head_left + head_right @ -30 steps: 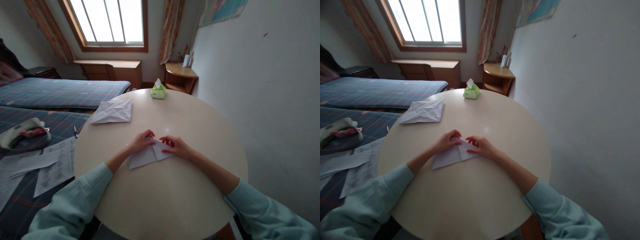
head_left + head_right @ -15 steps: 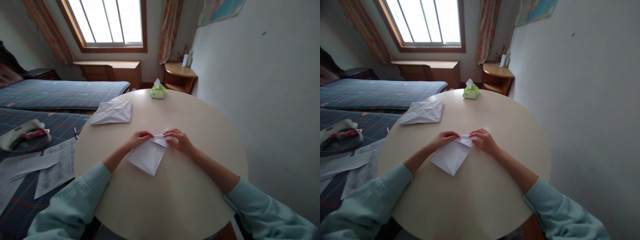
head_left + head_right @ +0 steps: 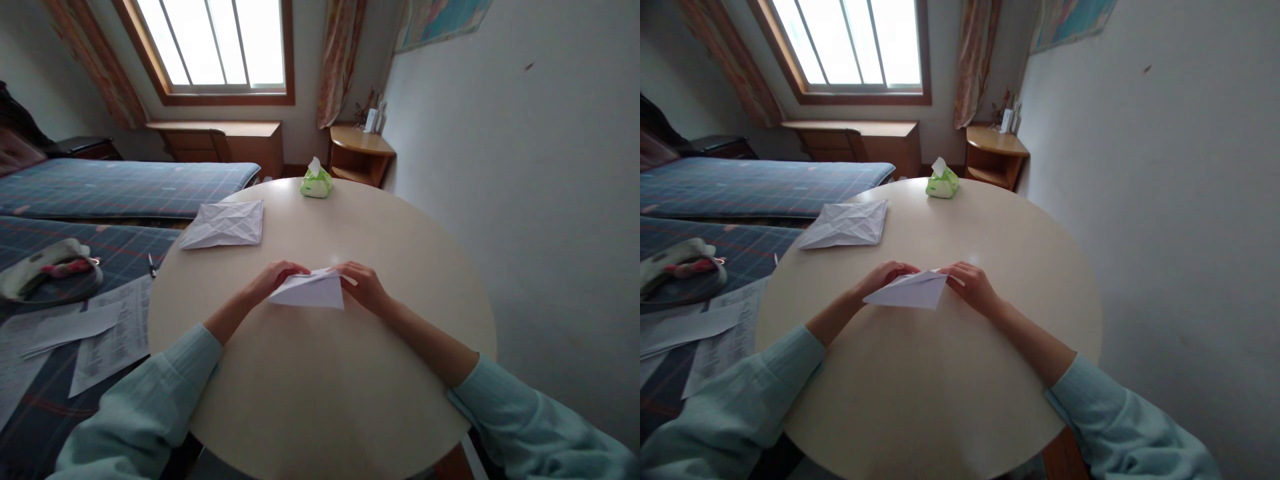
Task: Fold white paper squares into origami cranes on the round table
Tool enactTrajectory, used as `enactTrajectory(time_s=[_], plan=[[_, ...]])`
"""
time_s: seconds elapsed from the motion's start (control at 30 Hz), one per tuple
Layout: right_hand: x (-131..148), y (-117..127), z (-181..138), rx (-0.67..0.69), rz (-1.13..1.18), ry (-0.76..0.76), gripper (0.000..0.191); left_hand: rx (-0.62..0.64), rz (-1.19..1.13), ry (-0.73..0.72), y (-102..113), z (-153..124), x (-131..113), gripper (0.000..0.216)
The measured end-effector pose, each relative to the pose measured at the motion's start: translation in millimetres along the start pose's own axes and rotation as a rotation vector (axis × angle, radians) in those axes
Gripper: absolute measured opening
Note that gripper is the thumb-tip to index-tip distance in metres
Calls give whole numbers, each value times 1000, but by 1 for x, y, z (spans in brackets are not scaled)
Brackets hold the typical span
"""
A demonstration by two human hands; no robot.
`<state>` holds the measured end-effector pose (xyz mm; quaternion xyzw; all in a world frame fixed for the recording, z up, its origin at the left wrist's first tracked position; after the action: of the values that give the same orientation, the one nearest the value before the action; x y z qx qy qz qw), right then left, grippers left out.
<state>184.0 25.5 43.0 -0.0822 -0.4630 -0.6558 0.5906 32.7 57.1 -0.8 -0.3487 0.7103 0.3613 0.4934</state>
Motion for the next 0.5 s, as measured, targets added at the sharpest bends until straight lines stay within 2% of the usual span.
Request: enactTrajectory(time_s=[0.07,0.17,0.27,0.37,0.5], plan=[[-4,6,-1,-78,21,-61,20,35,12,-59,0,2,0,27],[-13,14,-4,-198,73,-200,21,-7,112,-159,6,3,-2,16],[-23,13,-6,-252,287,-323,25,-34,192,-212,8,1,-6,21],[-31,2,-5,-225,573,-429,32,-17,160,-221,4,-1,-9,34],[-36,-19,-7,-86,842,-606,40,21,51,-151,-3,-2,-7,40]])
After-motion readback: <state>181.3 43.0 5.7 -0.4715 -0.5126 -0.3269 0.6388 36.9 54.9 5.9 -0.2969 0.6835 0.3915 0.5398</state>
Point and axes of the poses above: each hand's wrist, its own z-axis towards the middle knuckle, its own y-axis out of the back of the hand, x = y × z, the point moved 8 cm from there along z, towards the middle knuckle, and after that the axes turned 12 degrees about z, right-handed, at the moved point
